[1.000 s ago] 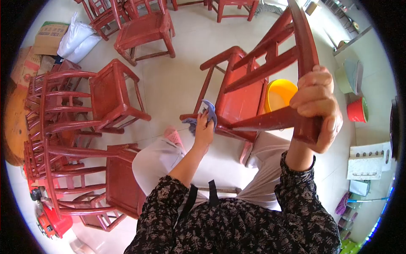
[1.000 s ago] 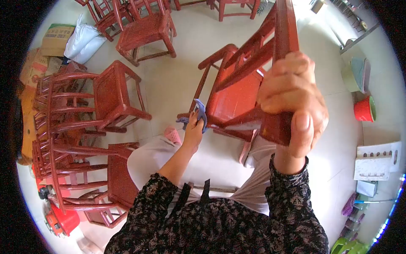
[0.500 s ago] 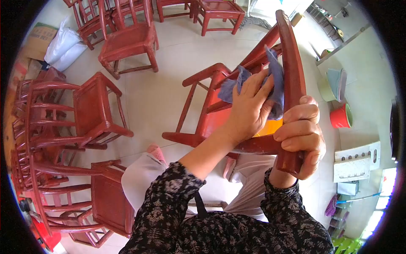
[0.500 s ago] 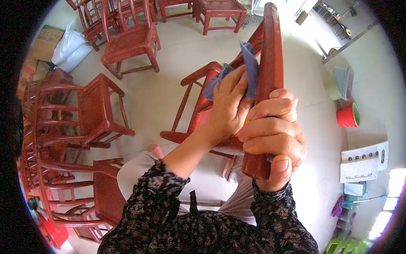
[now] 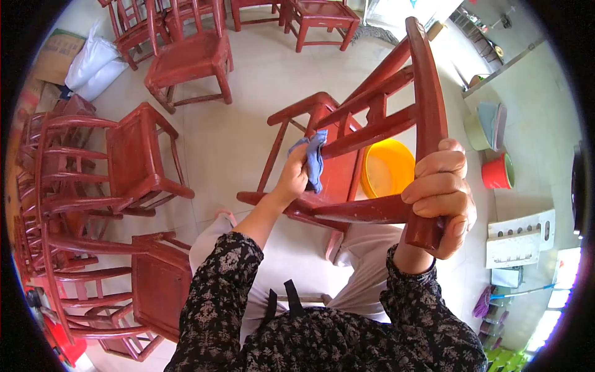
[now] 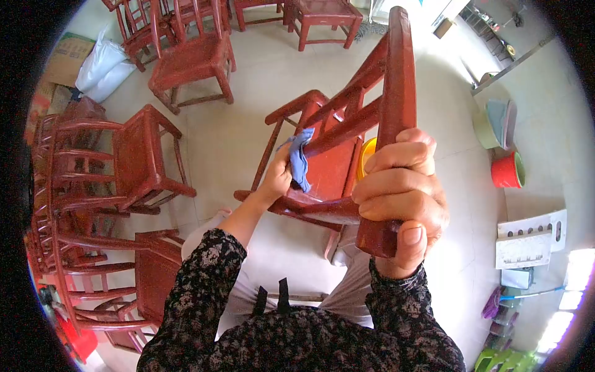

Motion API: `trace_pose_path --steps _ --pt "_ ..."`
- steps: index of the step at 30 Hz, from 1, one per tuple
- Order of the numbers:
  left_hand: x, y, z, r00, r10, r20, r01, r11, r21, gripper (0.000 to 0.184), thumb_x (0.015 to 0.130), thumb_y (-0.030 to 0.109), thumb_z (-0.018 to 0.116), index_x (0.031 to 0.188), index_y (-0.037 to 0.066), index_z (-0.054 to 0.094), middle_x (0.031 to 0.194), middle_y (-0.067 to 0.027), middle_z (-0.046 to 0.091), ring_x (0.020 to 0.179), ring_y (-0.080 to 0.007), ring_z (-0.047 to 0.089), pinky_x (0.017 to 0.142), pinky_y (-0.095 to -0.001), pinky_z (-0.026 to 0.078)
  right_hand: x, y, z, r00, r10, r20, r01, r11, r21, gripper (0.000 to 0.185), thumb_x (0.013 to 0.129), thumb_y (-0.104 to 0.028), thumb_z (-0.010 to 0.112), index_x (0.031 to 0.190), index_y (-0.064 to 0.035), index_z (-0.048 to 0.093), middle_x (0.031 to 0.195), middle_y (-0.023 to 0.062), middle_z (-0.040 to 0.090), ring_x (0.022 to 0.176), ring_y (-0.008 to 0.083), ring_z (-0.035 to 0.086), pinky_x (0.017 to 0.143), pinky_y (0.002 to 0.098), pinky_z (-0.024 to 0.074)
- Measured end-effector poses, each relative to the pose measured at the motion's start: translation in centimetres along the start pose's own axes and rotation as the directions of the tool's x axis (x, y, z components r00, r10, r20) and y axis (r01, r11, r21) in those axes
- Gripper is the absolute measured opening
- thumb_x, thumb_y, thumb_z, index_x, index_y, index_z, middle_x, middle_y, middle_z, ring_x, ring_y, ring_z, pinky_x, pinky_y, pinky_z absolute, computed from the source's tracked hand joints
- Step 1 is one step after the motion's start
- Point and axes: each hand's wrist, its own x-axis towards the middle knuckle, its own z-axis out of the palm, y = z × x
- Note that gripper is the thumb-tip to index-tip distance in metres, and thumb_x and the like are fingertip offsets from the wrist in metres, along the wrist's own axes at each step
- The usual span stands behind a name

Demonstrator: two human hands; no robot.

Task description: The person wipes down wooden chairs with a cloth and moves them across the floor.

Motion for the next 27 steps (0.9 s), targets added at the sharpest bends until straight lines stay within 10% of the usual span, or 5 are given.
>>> trace_pose_path --steps 2,8,13,16,27 --pt "-0.8 0.5 1.2 0.974 -0.216 -0.065 0.161 0.866 -0.474 0.038 0.09 -0.001 0.039 0.128 0.001 0.045 0.077 -0.0005 0.05 0.075 -0.0148 0.05 0.077 -0.0267 0.043 -0.2 -0.6 -0.1 1.0 0.024 -0.003 -0.024 1.0 0.016 0.035 0.088 -0.032 0.035 0.068 -0.01 0.053 0.066 0.0064 0.061 0.071 0.0201 0.049 0.079 0.0421 0.0315" --pt "3.3 7.8 4.9 0.992 0.04 -0.122 -0.077 0.946 -0.314 0.038 0.085 -0.005 0.046 0.122 -0.001 0.049 0.138 -0.0175 0.035 0.126 -0.0263 0.038 0.1 -0.0332 0.034 -0.2 -0.6 -0.2 0.999 0.033 0.002 -0.033 0.999 0.011 0.037 0.09 -0.034 0.034 0.068 -0.0097 0.054 0.065 0.0061 0.062 0.071 0.0208 0.05 0.079 0.0415 0.0316" --pt "9.9 14.7 5.1 0.916 0.354 -0.187 -0.385 0.908 -0.167 0.037 0.082 -0.006 0.048 0.118 -0.001 0.051 0.132 -0.0178 0.038 0.121 -0.0325 0.039 0.103 -0.0374 0.029 0.4 -0.4 -0.4 0.998 0.053 0.022 -0.052 0.998 -0.033 0.041 0.091 -0.038 0.035 0.067 -0.0105 0.054 0.064 0.0047 0.062 0.07 0.021 0.051 0.078 0.0406 0.0316" --pt "14.2 15.0 5.2 0.96 0.146 -0.241 -0.229 0.902 -0.367 0.031 0.087 0.003 0.045 0.117 -0.001 0.052 0.128 -0.0172 0.04 0.115 -0.034 0.042 0.101 -0.0395 0.03 0.3 -0.4 -0.7 0.997 0.076 0.006 -0.076 0.996 -0.037 0.043 0.091 -0.04 0.036 0.065 -0.0113 0.055 0.063 0.0039 0.062 0.07 0.0205 0.051 0.078 0.0402 0.0315" --pt "17.3 4.2 3.9 0.992 0.082 0.094 -0.086 0.995 0.041 0.028 0.09 0.024 0.045 0.103 0.002 0.059 0.082 -0.0074 0.061 0.079 -0.0162 0.053 0.073 -0.0317 0.043 0.3 -0.1 -1.6 0.993 0.053 0.108 -0.058 0.998 0.036 0.038 0.087 -0.035 0.041 0.072 -0.0063 0.061 0.07 0.0066 0.064 0.075 0.0238 0.055 0.08 0.0433 0.0304"
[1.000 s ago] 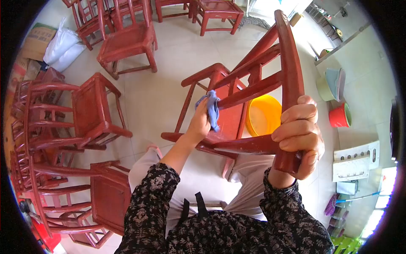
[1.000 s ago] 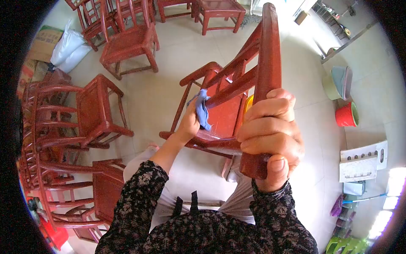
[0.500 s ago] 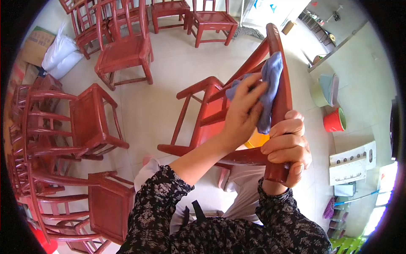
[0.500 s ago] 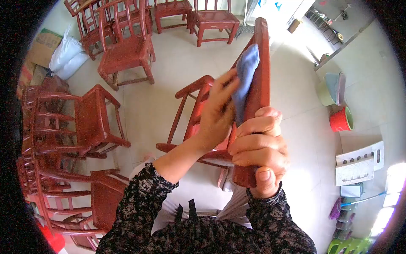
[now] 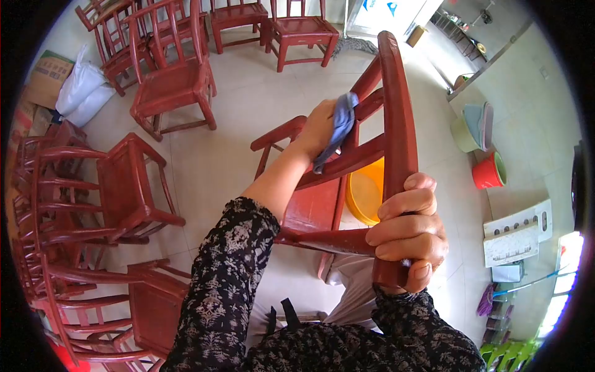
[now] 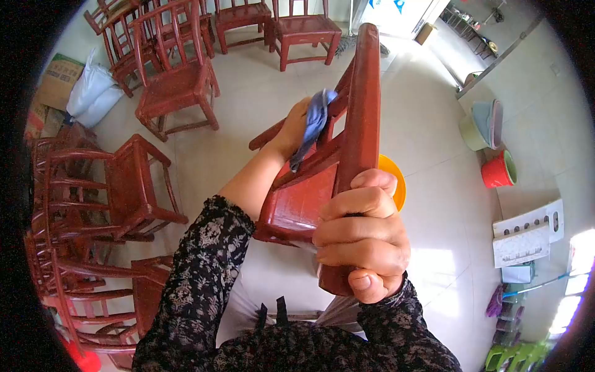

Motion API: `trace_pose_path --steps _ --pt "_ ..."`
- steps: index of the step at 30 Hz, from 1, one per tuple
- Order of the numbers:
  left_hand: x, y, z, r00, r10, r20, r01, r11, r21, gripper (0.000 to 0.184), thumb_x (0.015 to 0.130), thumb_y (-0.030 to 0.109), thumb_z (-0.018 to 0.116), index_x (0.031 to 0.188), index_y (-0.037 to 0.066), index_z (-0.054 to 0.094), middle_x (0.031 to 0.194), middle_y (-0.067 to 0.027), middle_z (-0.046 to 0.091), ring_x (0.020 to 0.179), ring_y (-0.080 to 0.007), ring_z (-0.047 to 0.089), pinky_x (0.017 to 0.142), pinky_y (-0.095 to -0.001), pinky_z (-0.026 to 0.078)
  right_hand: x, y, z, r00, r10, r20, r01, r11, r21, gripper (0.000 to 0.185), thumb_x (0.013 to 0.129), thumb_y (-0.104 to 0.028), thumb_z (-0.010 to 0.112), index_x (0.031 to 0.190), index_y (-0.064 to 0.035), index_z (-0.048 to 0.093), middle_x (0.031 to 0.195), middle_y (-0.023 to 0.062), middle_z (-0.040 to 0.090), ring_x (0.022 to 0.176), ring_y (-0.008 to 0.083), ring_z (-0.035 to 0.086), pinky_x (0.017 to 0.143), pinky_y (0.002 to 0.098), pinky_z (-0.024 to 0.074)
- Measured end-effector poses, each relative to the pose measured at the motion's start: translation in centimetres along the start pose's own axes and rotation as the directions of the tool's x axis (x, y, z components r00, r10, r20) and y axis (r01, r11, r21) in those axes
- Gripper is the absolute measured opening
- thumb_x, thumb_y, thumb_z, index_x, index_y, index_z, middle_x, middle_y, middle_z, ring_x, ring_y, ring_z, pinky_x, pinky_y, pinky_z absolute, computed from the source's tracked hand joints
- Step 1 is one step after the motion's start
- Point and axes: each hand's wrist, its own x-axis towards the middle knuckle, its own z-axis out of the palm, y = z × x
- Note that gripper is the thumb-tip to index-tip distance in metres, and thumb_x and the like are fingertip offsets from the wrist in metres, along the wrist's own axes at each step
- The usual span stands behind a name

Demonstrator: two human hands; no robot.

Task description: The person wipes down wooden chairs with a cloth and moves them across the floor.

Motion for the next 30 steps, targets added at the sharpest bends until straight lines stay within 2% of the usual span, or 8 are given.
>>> trace_pose_path --steps 2,6,11,14,15,20,23,30 --pt "-1.9 -2.8 -0.7 0.982 -0.185 0.045 0.182 0.982 0.056 0.032 0.086 0.03 0.045 0.08 0.001 0.058 0.074 -0.0205 0.058 0.074 -0.0375 0.055 0.069 -0.0434 0.04 0.1 0.2 0.0 1.0 -0.021 0.009 0.021 1.0 0.0 0.038 0.087 -0.035 0.04 0.072 -0.0066 0.061 0.07 0.0064 0.064 0.074 0.0236 0.055 0.08 0.0429 0.0301" --pt "-5.7 -11.3 -1.5 0.998 -0.07 -0.003 0.07 0.997 -0.015 0.029 0.086 0.027 0.045 0.077 0.002 0.057 0.078 -0.0208 0.059 0.073 -0.0372 0.056 0.065 -0.044 0.041 0.2 0.2 0.2 0.999 -0.037 -0.009 0.037 0.999 -0.005 0.038 0.087 -0.035 0.04 0.07 -0.0074 0.06 0.067 0.0065 0.064 0.072 0.0228 0.055 0.079 0.042 0.0293" --pt "-9.2 -17.9 -1.0 0.886 -0.344 -0.312 0.364 0.931 0.007 0.027 0.088 0.026 0.049 0.075 0.004 0.058 0.069 -0.0111 0.059 0.063 -0.0249 0.057 0.058 -0.0366 0.045 0.0 0.5 0.2 0.997 -0.076 -0.03 0.076 0.997 -0.002 0.038 0.087 -0.034 0.04 0.069 -0.0078 0.06 0.066 0.0066 0.064 0.072 0.0224 0.055 0.078 0.042 0.0291" --pt "-8.9 -9.3 -2.0 0.843 -0.537 0.035 0.502 0.762 -0.409 0.023 0.091 0.026 0.05 0.085 0.009 0.063 0.064 -0.0021 0.057 0.054 -0.0122 0.054 0.049 -0.0265 0.044 0.1 0.5 0.0 0.993 -0.106 -0.06 0.106 0.994 0.002 0.037 0.087 -0.033 0.04 0.07 -0.0078 0.06 0.066 0.0064 0.064 0.071 0.0227 0.056 0.078 0.0414 0.0295" --pt "-8.5 -8.1 -1.0 0.86 -0.509 -0.017 0.416 0.722 -0.553 0.018 0.093 0.025 0.049 0.094 0.014 0.064 0.063 0.0029 0.054 0.051 -0.0042 0.05 0.043 -0.0201 0.039 0.2 0.1 0.0 0.998 -0.06 -0.035 0.06 0.998 -0.004 0.036 0.087 -0.033 0.04 0.07 -0.0076 0.06 0.068 0.0064 0.064 0.072 0.0229 0.056 0.078 0.0412 0.0298" --pt "-3.2 -0.5 -1.3 0.817 -0.576 0.025 0.31 0.401 -0.862 0.022 0.092 0.028 0.051 0.096 0.009 0.06 0.066 0.0008 0.053 0.051 -0.0086 0.049 0.043 -0.0243 0.038 0.1 -0.4 -0.2 1.0 -0.013 -0.019 0.013 1.0 -0.008 0.034 0.085 -0.031 0.042 0.072 -0.0064 0.06 0.072 0.0063 0.064 0.076 0.0234 0.055 0.079 0.0415 0.0314" --pt "0.5 1.7 -3.7 0.824 -0.548 0.142 0.461 0.505 -0.73 0.037 0.087 0.045 0.053 0.093 0.009 0.059 0.065 -0.0036 0.054 0.057 -0.0152 0.054 0.047 -0.0277 0.04 0.0 -0.3 -0.3 1.0 -0.016 -0.026 0.016 1.0 -0.006 0.03 0.083 -0.029 0.043 0.072 -0.0063 0.06 0.072 0.0064 0.063 0.076 0.0235 0.054 0.079 0.0414 0.0321" --pt "13.6 5.8 -0.5 0.909 -0.363 0.207 0.387 0.546 -0.743 0.047 0.088 0.052 0.048 0.1 0.008 0.058 0.07 -0.0044 0.057 0.06 -0.0171 0.054 0.053 -0.0299 0.043 0.3 -0.3 -1.0 0.998 -0.034 0.043 0.034 0.999 0.017 0.025 0.078 -0.027 0.047 0.073 -0.006 0.061 0.074 0.006 0.062 0.077 0.0239 0.053 0.081 0.0416 0.033"
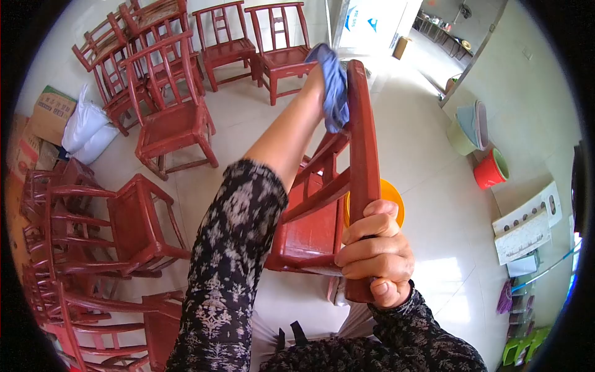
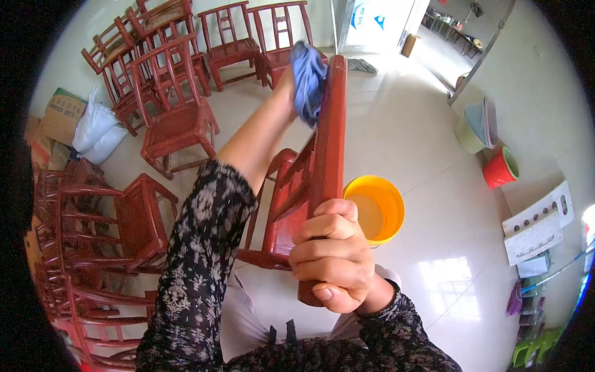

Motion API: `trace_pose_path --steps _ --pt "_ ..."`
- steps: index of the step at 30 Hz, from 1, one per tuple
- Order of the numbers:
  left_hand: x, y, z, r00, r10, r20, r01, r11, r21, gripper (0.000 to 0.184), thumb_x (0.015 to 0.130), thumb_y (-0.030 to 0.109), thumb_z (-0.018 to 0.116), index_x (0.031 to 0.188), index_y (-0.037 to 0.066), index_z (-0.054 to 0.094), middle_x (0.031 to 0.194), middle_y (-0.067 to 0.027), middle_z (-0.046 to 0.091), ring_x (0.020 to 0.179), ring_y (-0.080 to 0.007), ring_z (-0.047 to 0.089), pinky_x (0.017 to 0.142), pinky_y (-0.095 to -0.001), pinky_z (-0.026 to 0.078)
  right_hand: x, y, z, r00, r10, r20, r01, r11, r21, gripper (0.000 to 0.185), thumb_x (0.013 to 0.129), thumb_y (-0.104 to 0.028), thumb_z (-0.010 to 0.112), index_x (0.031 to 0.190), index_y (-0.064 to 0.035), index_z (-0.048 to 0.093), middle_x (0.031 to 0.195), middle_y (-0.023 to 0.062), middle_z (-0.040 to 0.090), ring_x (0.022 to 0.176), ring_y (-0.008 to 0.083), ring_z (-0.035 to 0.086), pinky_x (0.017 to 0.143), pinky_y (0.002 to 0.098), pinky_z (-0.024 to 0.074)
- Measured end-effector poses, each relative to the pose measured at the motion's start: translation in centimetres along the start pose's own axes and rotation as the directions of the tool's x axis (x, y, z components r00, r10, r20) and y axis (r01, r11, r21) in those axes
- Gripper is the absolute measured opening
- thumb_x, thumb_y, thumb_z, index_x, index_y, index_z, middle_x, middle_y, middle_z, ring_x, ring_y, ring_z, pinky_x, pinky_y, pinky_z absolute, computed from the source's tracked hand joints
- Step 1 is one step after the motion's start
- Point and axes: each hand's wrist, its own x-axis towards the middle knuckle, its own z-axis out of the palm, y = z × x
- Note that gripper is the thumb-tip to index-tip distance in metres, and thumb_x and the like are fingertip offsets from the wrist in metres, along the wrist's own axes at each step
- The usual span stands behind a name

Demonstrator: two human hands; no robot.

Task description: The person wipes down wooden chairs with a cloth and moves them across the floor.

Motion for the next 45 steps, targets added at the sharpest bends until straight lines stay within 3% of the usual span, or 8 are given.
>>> trace_pose_path --steps 10,13,16,23,35,41,42,45 --pt "-7.4 0.3 5.0 0.993 0.09 0.08 -0.116 0.898 0.425 0.039 0.086 0.017 0.047 0.123 0.006 0.047 0.093 -0.0061 0.06 0.072 -0.0104 0.057 0.065 -0.0248 0.047 0.0 0.4 -0.6 1.0 -0.006 -0.017 0.006 1.0 0.012 0.021 0.077 -0.023 0.048 0.07 -0.0079 0.061 0.079 0.0056 0.059 0.084 0.027 0.052 0.081 0.0409 0.0339" --pt "-8.6 -0.8 3.4 0.795 0.431 0.426 -0.576 0.319 0.752 0.037 0.089 0.017 0.043 0.122 0.002 0.049 0.124 -0.0126 0.051 0.107 -0.0173 0.052 0.091 -0.0264 0.04 -0.6 0.2 0.1 0.989 0.1 -0.109 -0.101 0.995 0.0 0.023 0.079 -0.025 0.047 0.077 -0.0068 0.059 0.093 0.009 0.054 0.096 0.0288 0.046 0.087 0.0419 0.0317" --pt "-11.0 -1.1 5.2 0.924 0.32 0.209 -0.382 0.734 0.562 0.039 0.089 0.017 0.043 0.123 -0.003 0.048 0.132 -0.0159 0.044 0.117 -0.0214 0.046 0.098 -0.0292 0.035 -1.9 1.6 0.9 0.913 0.296 -0.281 -0.284 0.955 0.083 0.035 0.081 -0.031 0.044 0.098 -0.0025 0.055 0.123 0.016 0.038 0.119 0.0303 0.033 0.101 0.0422 0.0255" --pt "-9.2 -4.5 5.8 0.867 0.42 0.268 -0.466 0.491 0.736 0.046 0.09 0.021 0.042 0.123 -0.012 0.043 0.119 -0.019 0.052 0.107 -0.0196 0.051 0.093 -0.0275 0.038 -0.4 3.1 -0.3 0.631 0.676 -0.381 -0.342 0.683 0.646 0.067 0.073 -0.02 0.048 0.134 -0.0003 0.028 0.137 0.0153 0.028 0.124 0.0251 0.033 0.103 0.034 0.0271" --pt "-20.5 -2.2 9.1 0.981 0.139 0.134 -0.183 0.89 0.417 0.033 0.094 0.013 0.042 0.121 -0.004 0.051 0.12 -0.0124 0.054 0.114 -0.0194 0.048 0.098 -0.0288 0.033 -1.7 5.7 -0.7 0.431 0.864 -0.261 -0.118 0.341 0.933 0.037 0.093 -0.025 0.047 0.123 -0.004 0.046 0.116 0.0119 0.054 0.105 0.021 0.054 0.094 0.0346 0.042" --pt "-27.8 -3.4 10.2 0.878 0.264 0.4 -0.469 0.648 0.6 0.03 0.094 0.016 0.045 0.119 0.003 0.054 0.137 -0.011 0.041 0.13 -0.0278 0.029 0.107 -0.0375 0.022 -5.5 10.1 -0.7 0.65 0.608 -0.455 -0.423 0.788 0.448 0.052 0.092 -0.041 0.044 0.133 -0.0075 0.039 0.1 0.0044 0.057 0.082 0.0136 0.054 0.073 0.0285 0.0469" --pt "-29.0 -3.2 10.6 0.872 0.246 0.423 -0.478 0.611 0.63 0.028 0.093 0.015 0.045 0.117 0.003 0.055 0.138 -0.011 0.041 0.131 -0.0299 0.027 0.107 -0.0394 0.021 -2.4 5.7 -3.0 0.473 0.881 -0.015 -0.189 0.118 0.975 0.045 0.089 -0.042 0.048 0.116 -0.0062 0.054 0.083 0.0034 0.057 0.066 0.014 0.052 0.06 0.0277 0.045" --pt "-31.4 -3.1 12.0 0.831 0.246 0.499 -0.552 0.477 0.684 0.024 0.087 0.011 0.051 0.108 0.0 0.058 0.13 -0.0117 0.049 0.13 -0.0339 0.027 0.106 -0.0433 0.02 -0.9 5.4 -2.0 0.286 0.952 -0.113 -0.3 0.2 0.933 0.043 0.085 -0.046 0.051 0.099 -0.0061 0.061 0.073 0.0031 0.054 0.059 0.0134 0.048 0.054 0.0256 0.041"
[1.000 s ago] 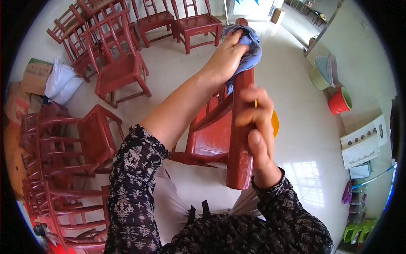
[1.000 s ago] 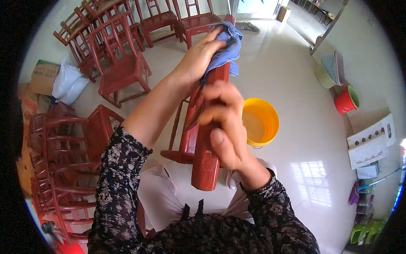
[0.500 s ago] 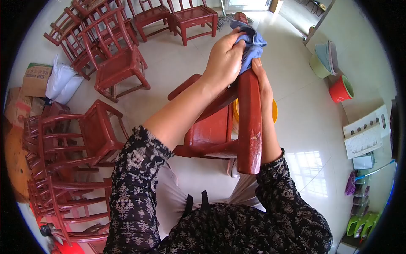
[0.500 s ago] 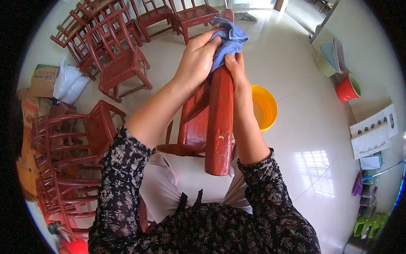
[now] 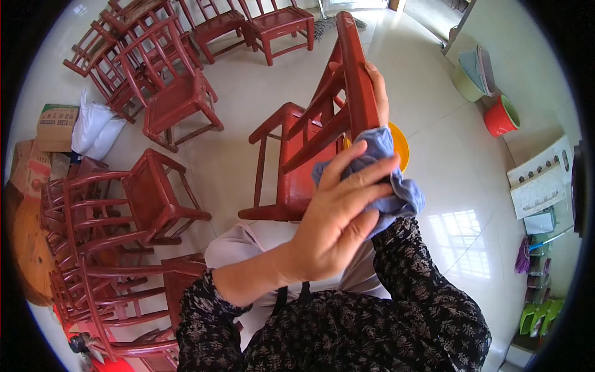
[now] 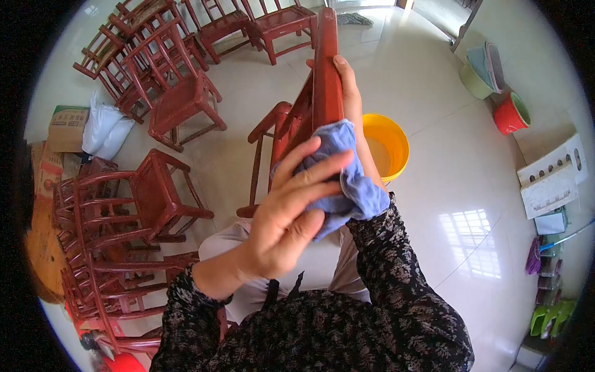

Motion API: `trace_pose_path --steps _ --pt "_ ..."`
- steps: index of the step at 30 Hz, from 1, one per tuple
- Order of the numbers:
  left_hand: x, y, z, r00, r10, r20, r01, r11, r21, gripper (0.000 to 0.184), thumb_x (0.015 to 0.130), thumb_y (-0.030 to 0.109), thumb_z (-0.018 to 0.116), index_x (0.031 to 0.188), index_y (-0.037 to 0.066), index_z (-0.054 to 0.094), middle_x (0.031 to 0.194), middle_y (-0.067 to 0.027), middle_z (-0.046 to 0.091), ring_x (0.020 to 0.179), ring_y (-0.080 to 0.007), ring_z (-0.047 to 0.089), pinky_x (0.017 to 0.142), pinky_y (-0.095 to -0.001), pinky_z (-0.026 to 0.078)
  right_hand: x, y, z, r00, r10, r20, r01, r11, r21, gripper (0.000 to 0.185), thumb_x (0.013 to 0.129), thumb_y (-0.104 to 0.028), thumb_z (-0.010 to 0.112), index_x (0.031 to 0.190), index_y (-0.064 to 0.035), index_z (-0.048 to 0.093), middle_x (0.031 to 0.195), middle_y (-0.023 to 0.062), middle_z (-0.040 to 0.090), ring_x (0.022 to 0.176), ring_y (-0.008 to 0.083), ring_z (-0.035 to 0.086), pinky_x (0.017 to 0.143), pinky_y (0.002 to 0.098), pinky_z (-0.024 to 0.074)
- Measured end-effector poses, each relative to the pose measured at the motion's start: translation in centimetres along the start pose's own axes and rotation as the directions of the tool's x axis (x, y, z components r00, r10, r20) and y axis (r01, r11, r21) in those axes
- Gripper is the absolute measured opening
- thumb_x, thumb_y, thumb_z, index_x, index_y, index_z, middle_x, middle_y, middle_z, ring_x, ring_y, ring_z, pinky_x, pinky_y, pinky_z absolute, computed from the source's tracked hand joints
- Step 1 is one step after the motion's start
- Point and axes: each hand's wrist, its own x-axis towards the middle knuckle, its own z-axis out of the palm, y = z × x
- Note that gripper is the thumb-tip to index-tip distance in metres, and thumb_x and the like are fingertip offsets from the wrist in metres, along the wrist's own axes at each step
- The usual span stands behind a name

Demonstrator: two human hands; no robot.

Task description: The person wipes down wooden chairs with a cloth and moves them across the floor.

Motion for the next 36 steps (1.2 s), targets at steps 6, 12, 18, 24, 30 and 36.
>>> trace_pose_path --steps 6,12,18,24,30,36 --pt "-2.2 -0.6 2.0 0.975 0.206 -0.08 -0.179 0.948 0.262 0.018 0.085 0.017 0.055 0.094 0.004 0.063 0.115 -0.0085 0.06 0.117 -0.0338 0.043 0.1 -0.042 0.033 2.1 1.0 -0.3 0.974 -0.201 0.102 0.209 0.975 -0.079 0.047 0.086 -0.047 0.05 0.097 -0.0033 0.06 0.072 0.0032 0.056 0.056 0.0121 0.05 0.051 0.0243 0.0418" --pt "-3.6 -4.6 3.0 0.817 0.565 -0.119 -0.443 0.745 0.499 0.022 0.071 0.013 0.072 0.091 0.01 0.065 0.116 0.0023 0.06 0.12 -0.0306 0.042 0.097 -0.0349 0.043 -0.3 0.3 1.5 0.982 -0.117 -0.147 0.095 0.984 -0.148 0.047 0.086 -0.04 0.054 0.114 -0.0024 0.055 0.09 0.0071 0.06 0.071 0.0132 0.056 0.061 0.0253 0.046" --pt "-4.7 -5.1 1.7 0.807 0.581 -0.105 -0.474 0.744 0.471 0.021 0.075 0.012 0.067 0.096 0.011 0.065 0.12 0.0046 0.057 0.118 -0.0288 0.045 0.1 -0.0345 0.041 -4.0 -1.0 2.5 0.957 -0.264 0.124 0.291 0.85 -0.439 0.06 0.089 -0.023 0.05 0.142 -0.0061 0.027 0.129 0.0092 0.046 0.102 0.0141 0.052 0.084 0.0248 0.0432" --pt "-8.9 -8.0 0.9 0.914 0.394 -0.101 -0.335 0.869 0.363 0.023 0.072 0.007 0.064 0.095 0.004 0.063 0.121 -0.0041 0.057 0.114 -0.0314 0.048 0.097 -0.0378 0.041 -4.7 -2.6 3.6 0.977 -0.174 0.121 0.211 0.851 -0.481 0.054 0.092 -0.025 0.05 0.138 -0.0046 0.034 0.126 0.0078 0.048 0.108 0.0145 0.048 0.091 0.0247 0.0372" --pt "-13.8 -11.5 -0.7 0.987 -0.056 -0.154 0.11 0.922 0.372 0.035 0.068 -0.002 0.058 0.103 -0.001 0.059 0.121 -0.0162 0.055 0.108 -0.0376 0.049 0.095 -0.0443 0.038 -5.5 -3.3 2.9 0.987 -0.108 0.12 0.156 0.824 -0.545 0.059 0.088 -0.025 0.056 0.137 -0.001 0.034 0.12 0.0087 0.051 0.104 0.0144 0.05 0.088 0.0238 0.038" --pt "-15.5 -17.2 1.0 0.88 -0.448 -0.159 0.473 0.792 0.387 0.046 0.084 0.013 0.054 0.128 0.003 0.043 0.14 -0.0146 0.035 0.122 -0.0381 0.037 0.101 -0.0448 0.029 -6.4 -3.6 2.3 0.968 -0.109 0.228 0.237 0.705 -0.669 0.067 0.078 0.003 0.055 0.139 0.002 0.027 0.125 0.0146 0.049 0.108 0.0222 0.054 0.088 0.0284 0.0446"
